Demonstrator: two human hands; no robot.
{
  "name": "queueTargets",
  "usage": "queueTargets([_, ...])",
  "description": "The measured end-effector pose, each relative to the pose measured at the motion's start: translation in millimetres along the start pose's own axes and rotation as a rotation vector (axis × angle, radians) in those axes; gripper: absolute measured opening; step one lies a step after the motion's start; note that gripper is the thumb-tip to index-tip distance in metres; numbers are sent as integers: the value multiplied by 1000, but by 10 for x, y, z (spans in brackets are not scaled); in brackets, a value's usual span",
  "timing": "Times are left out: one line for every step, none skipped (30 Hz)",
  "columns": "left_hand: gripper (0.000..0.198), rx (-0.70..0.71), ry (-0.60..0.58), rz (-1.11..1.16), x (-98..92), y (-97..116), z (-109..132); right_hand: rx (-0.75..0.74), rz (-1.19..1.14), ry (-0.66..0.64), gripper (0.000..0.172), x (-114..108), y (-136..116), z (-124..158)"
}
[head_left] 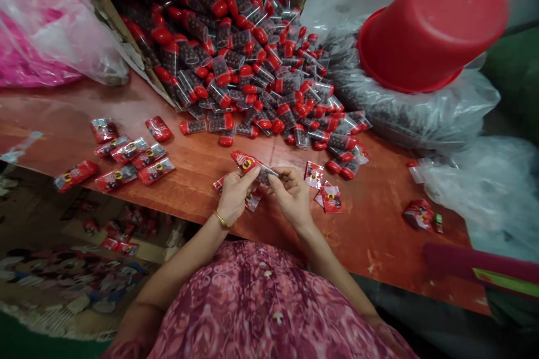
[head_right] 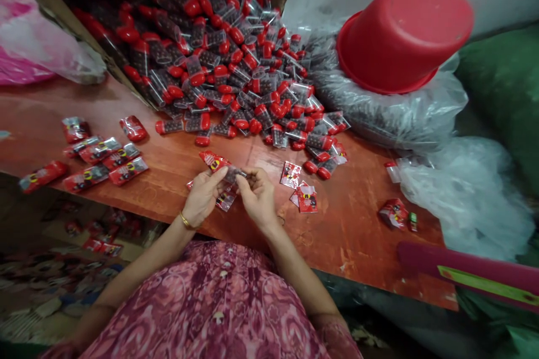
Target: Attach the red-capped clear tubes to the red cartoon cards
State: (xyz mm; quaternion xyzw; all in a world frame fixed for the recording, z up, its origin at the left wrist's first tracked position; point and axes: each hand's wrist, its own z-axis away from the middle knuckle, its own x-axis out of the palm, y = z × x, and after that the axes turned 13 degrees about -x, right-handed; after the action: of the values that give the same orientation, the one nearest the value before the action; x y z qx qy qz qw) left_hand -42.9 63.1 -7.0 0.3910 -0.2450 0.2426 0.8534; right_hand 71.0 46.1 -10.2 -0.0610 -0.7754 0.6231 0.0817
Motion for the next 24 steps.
queueTargets([34,0,-7,9,-9,14,3,4,-8,9,27,35,7,-6])
queueTargets([36,-8,-12,14,-18,33,9,11,-15,11,27,68,16,-8])
queueTargets([37,-20,-14,20,-27,54,16,17,-18,12,27,100,27,-3])
queueTargets([37,-30,-12,30,-33,72,24,14,-18,18,26,132,39,8])
queueTargets([38,-36,-10,44,-35,84,30,0,-14,32,25,163,52,24])
queueTargets([38,-40,-10,59,-35,87,34,-23,-8,52,24,193,66,43])
queueTargets([38,-37,-12,72,-32,82,36,-53,0,77,24,220,80,59])
queueTargets([38,-36,-15,81,-30,69,35,-82,8,101,23,243,93,71])
queueTargets([38,-35,-18,81,-29,54,32,-102,13,118,23,261,105,74])
queueTargets([37,-34,-18,71,-32,39,27,-107,13,119,23,271,114,67])
queueTargets([36,-30,-12,58,-40,29,24,-95,7,96,24,277,120,48])
queueTargets([35,-21,0,44,-52,25,21,-70,-2,54,24,279,124,20])
queueTargets([34,-12,19,32,-67,29,22,-41,-11,1,25,281,126,-17])
queueTargets([33,-7,40,24,-83,39,25,-17,-14,-53,26,289,128,-60])
queueTargets([32,-11,60,22,-101,56,31,-2,-7,-103,28,304,134,-106])
queueTargets([31,-30,75,23,-119,79,39,4,8,-146,29,328,143,-154])
queueTargets([29,-59,90,27,-140,108,49,0,28,-179,31,359,156,-202])
queueTargets([28,-93,105,29,-167,146,58,-11,52,-215,34,392,174,-248])
queueTargets([26,-125,123,31,-205,195,67,-27,82,-256,36,420,193,-290])
queueTargets([25,-144,148,35,-257,258,75,-47,122,-296,37,437,211,-327])
queueTargets([23,-144,185,47,-328,335,82,-71,176,-326,38,435,227,-357])
queueTargets([22,-115,234,69,-416,425,90,-101,249,-344,38,411,240,-377])
queueTargets([21,-60,296,109,-519,524,98,-137,342,-357,38,366,249,-386])
queueTargets([22,26,370,165,-629,624,108,-179,448,-370,39,302,257,-383])
